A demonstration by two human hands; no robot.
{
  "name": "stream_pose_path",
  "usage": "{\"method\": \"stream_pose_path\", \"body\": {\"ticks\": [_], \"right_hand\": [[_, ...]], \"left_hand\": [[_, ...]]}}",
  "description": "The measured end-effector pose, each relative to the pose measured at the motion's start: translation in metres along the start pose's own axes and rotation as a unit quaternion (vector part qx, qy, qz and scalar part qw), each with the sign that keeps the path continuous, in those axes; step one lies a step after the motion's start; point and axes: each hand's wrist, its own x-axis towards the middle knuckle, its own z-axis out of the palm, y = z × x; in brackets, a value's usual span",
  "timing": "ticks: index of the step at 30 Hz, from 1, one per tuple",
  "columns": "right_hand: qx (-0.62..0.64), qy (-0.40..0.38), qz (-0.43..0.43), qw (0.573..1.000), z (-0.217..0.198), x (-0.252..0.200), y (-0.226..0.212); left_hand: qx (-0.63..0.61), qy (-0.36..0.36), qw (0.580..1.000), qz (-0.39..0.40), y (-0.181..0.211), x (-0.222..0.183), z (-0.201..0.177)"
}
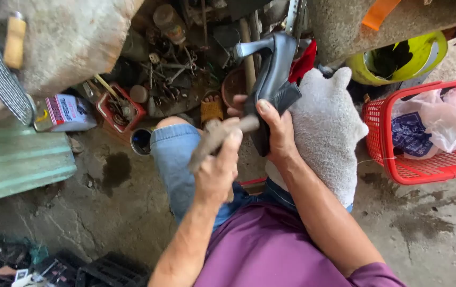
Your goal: A person repairs a high-heeled shoe by brushing the sole to clean it and then applying glue from a bottle to the surface.
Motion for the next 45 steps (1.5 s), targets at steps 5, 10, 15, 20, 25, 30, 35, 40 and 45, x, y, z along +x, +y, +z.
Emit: {"method": "stream_pose_path", "body": {"ticks": [5,10,15,20,25,30,35,40,45], "right_hand": [[0.035,0.002,-0.007,0.999,-0.002,0.0,0.007],[0.05,0.0,-0.002,0.999,-0.006,0.0,0.009],[0.072,-0.012,-0.018,0.997,0.002,0.0,-0.004],[0.045,-0.014,-0.023,0.999,-0.001,-0.002,0.004],[0.045,-0.026,-0.024,0.998,0.002,-0.003,0.003],[0.035,-0.016,-0.024,0.999,0.003,0.0,-0.004],[-0.009,-0.015,0.001,1.0,-0.013,0.002,0.011],[0.01,-0.033,0.098,0.995,-0.019,0.007,0.012],[0.076,0.001,0.155,0.985,-0.026,0.015,0.018]], "left_hand": [[-0.002,0.003,1.0,-0.01,-0.007,0.002,0.004],[0.003,-0.006,1.0,-0.022,-0.009,0.007,0.008],[-0.08,-0.038,0.996,-0.016,0.033,-0.006,0.006],[-0.036,-0.018,0.995,0.091,-0.003,0.017,0.007],[-0.017,-0.012,0.995,0.093,-0.008,0.019,0.009],[0.005,0.004,0.995,0.104,-0.006,0.023,0.012],[0.02,0.013,0.994,0.106,-0.01,0.019,0.016],[0.041,0.022,0.992,0.114,-0.011,0.021,0.016],[0.371,0.126,0.781,0.487,-0.091,0.043,0.018]]}}
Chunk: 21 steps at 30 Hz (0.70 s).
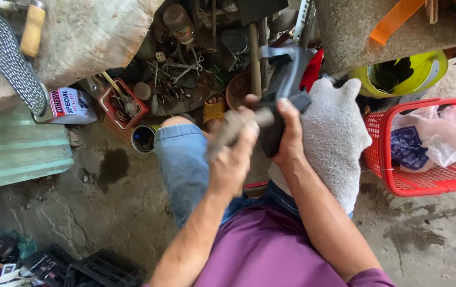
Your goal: A person repairs a high-heeled shoe by brushing the sole to clean it and then applying glue from a bottle to the surface.
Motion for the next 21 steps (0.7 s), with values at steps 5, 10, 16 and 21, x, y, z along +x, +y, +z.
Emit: {"method": "stream_pose_path", "body": {"ticks": [5,10,16,21], "right_hand": [[0.049,0.059,0.01,0.997,0.008,-0.004,-0.016],[0.068,0.058,-0.014,0.996,0.005,-0.01,0.0],[0.034,0.08,0.0,0.996,-0.006,-0.004,0.004],[0.008,0.05,0.014,0.999,-0.006,-0.004,0.004]], "left_hand": [[-0.199,-0.045,0.975,-0.087,0.022,0.005,-0.023],[-0.235,0.06,0.966,-0.089,0.019,0.025,-0.018],[0.002,0.034,0.998,0.049,0.012,0.014,-0.006],[0.024,0.054,0.998,0.031,0.008,0.055,-0.012]]}}
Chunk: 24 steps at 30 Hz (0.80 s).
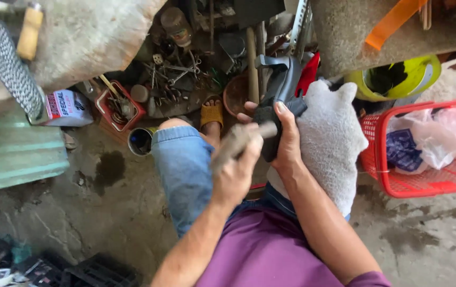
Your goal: A person repairs a high-heeled shoe by brushing the sole to clean it and then applying glue from a bottle to the surface.
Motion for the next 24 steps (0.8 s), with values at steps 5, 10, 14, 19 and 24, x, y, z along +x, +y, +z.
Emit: {"method": "stream_pose_path", "body": {"ticks": [5,10,14,19,24], "right_hand": [[-0.018,0.016,-0.075,0.997,0.015,-0.009,0.0],[-0.03,-0.014,-0.023,0.999,0.02,-0.017,-0.007],[-0.038,-0.058,-0.08,0.994,0.009,-0.009,-0.004],[0.003,-0.074,-0.084,0.994,0.001,-0.008,-0.003],[0.01,-0.074,-0.078,0.994,0.0,-0.009,-0.003]], "left_hand": [[0.004,-0.02,0.999,-0.044,0.013,-0.029,-0.001],[-0.097,-0.06,0.968,-0.226,0.008,-0.031,0.003],[-0.211,-0.085,0.875,-0.429,0.007,-0.031,0.002],[-0.31,-0.122,0.728,-0.599,0.005,-0.038,0.0],[-0.355,-0.14,0.682,-0.624,0.046,0.017,-0.064]]}}
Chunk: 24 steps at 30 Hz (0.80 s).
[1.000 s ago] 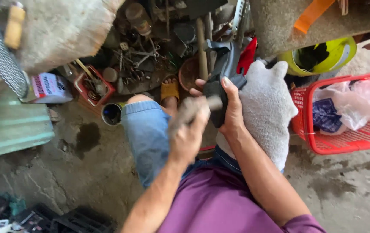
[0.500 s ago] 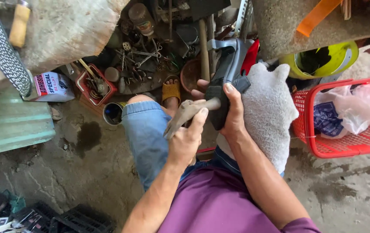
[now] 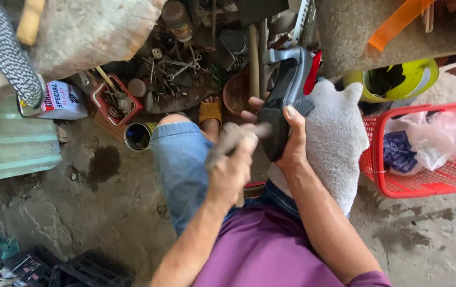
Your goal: A person repairs a high-heeled shoe by brushing the sole to clean it and then applying glue from a bottle to the surface.
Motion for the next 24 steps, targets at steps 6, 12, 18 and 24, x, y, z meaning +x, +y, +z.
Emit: {"method": "stream_pose_path", "body": {"ticks": [6,12,18,24], "right_hand": [[-0.111,0.057,-0.157,0.98,-0.002,-0.002,0.01],[-0.476,0.175,-0.108,0.855,0.039,-0.04,-0.043],[-0.334,-0.043,-0.326,0.883,-0.063,-0.13,-0.087],[-0.471,0.15,-0.197,0.847,-0.024,-0.2,-0.147]], "left_hand": [[0.185,-0.096,0.945,0.252,-0.026,0.04,-0.022],[0.094,-0.179,0.924,0.325,0.007,0.018,-0.038],[-0.007,-0.214,0.912,0.349,-0.051,0.0,-0.008],[0.137,-0.257,0.747,0.598,-0.063,-0.03,-0.012]]}}
